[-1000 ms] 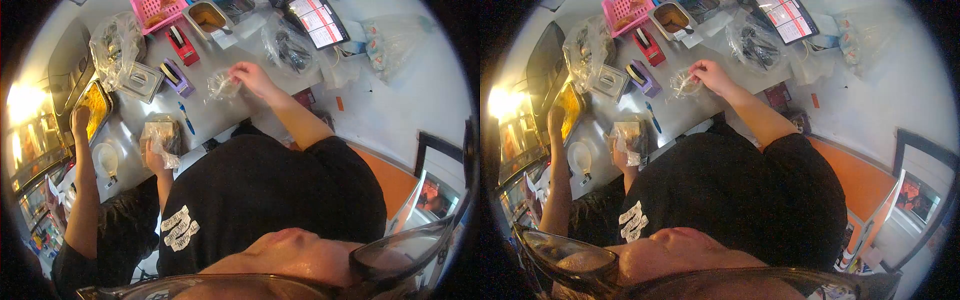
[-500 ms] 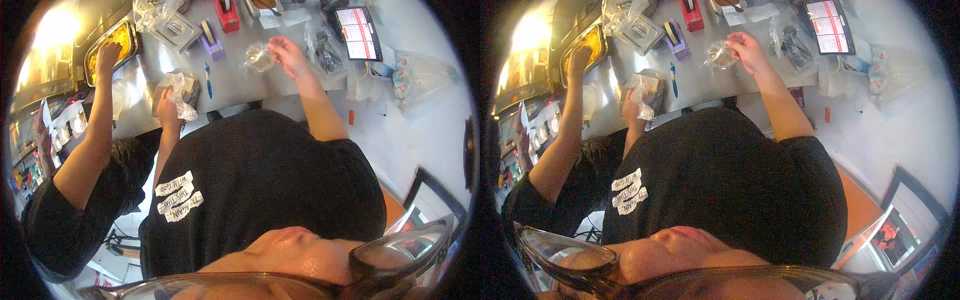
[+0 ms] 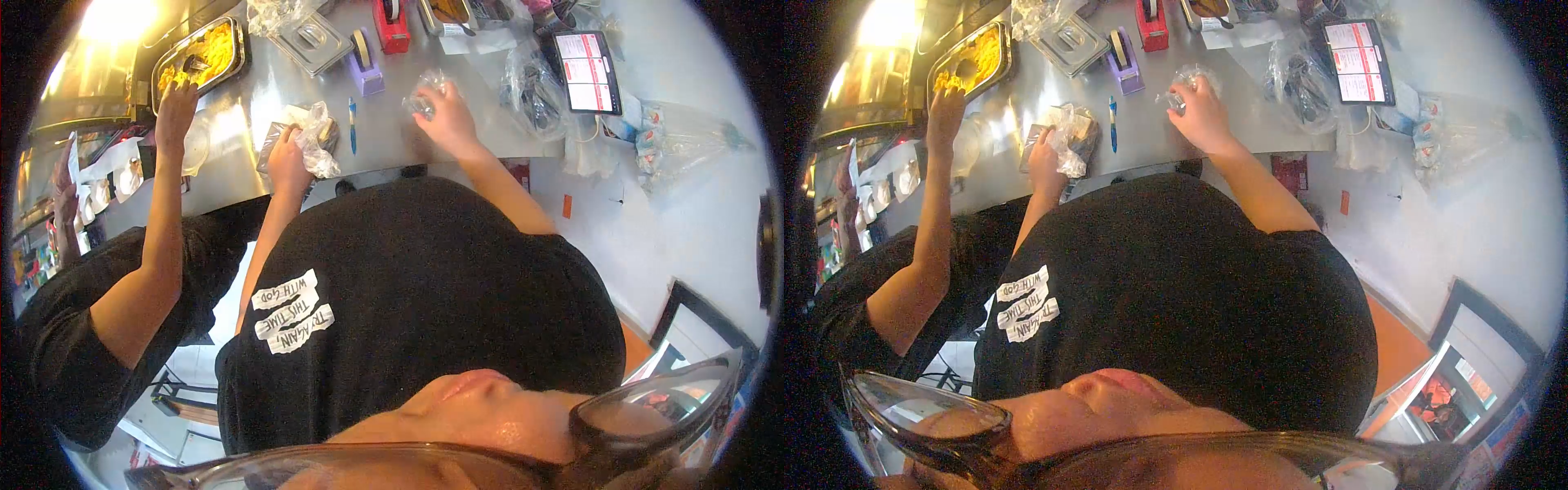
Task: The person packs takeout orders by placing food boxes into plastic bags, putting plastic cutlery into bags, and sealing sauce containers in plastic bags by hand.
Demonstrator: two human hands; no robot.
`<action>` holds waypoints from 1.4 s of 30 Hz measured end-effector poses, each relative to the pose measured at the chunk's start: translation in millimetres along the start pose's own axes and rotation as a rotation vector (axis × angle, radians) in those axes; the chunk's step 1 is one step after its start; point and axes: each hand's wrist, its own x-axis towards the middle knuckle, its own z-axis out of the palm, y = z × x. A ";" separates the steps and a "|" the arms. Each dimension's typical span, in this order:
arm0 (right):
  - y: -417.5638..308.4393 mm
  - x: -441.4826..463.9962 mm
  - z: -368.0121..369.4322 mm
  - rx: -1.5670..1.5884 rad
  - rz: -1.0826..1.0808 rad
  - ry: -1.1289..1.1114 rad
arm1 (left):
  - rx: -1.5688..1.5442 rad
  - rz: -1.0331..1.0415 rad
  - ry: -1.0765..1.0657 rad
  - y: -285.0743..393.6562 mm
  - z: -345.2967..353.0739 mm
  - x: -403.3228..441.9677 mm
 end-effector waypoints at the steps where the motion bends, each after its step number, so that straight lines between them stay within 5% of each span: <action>1: 0.7 -2.9 6.3 -0.003 0.088 -0.042 | -0.018 0.000 -0.016 0.9 -1.2 1.5; 5: 13.5 1.5 9.7 0.148 0.199 -0.049 | 0.014 0.156 0.000 -12.2 8.2 -0.4; 13: 26.4 8.8 -2.9 0.561 0.318 0.128 | -0.075 0.219 -0.326 26.8 -9.2 -3.9; 17: 27.5 16.4 1.6 1.012 0.614 0.130 | -0.130 0.342 -0.276 18.9 12.1 -8.0; 20: 27.8 24.1 -5.3 1.105 0.615 0.075 | -0.027 0.328 -0.357 18.2 10.5 -8.4; 23: 30.2 32.9 -13.7 1.094 0.681 -0.117 | 0.023 0.423 -0.147 24.9 -0.3 -17.5; 26: 24.6 42.5 -23.7 0.695 0.609 -0.255 | 0.097 0.360 -0.111 33.7 -5.9 -23.5; 29: 2.1 50.7 -26.4 0.423 0.223 -0.272 | -0.067 0.212 -0.256 24.5 7.2 -19.4; 32: -33.5 70.2 -25.0 0.663 0.206 -0.333 | -0.469 0.178 -0.362 9.9 10.7 -15.8; 35: -61.3 88.9 -9.9 0.890 0.182 -0.293 | -0.419 0.292 -0.364 0.7 0.7 -19.2; 38: -86.4 89.5 15.8 0.907 0.032 -0.317 | -0.415 0.317 -0.417 -0.9 -1.3 -20.2; 42: -116.5 68.3 59.8 0.530 -0.290 -0.472 | -0.469 0.295 -0.229 -5.3 13.1 -29.9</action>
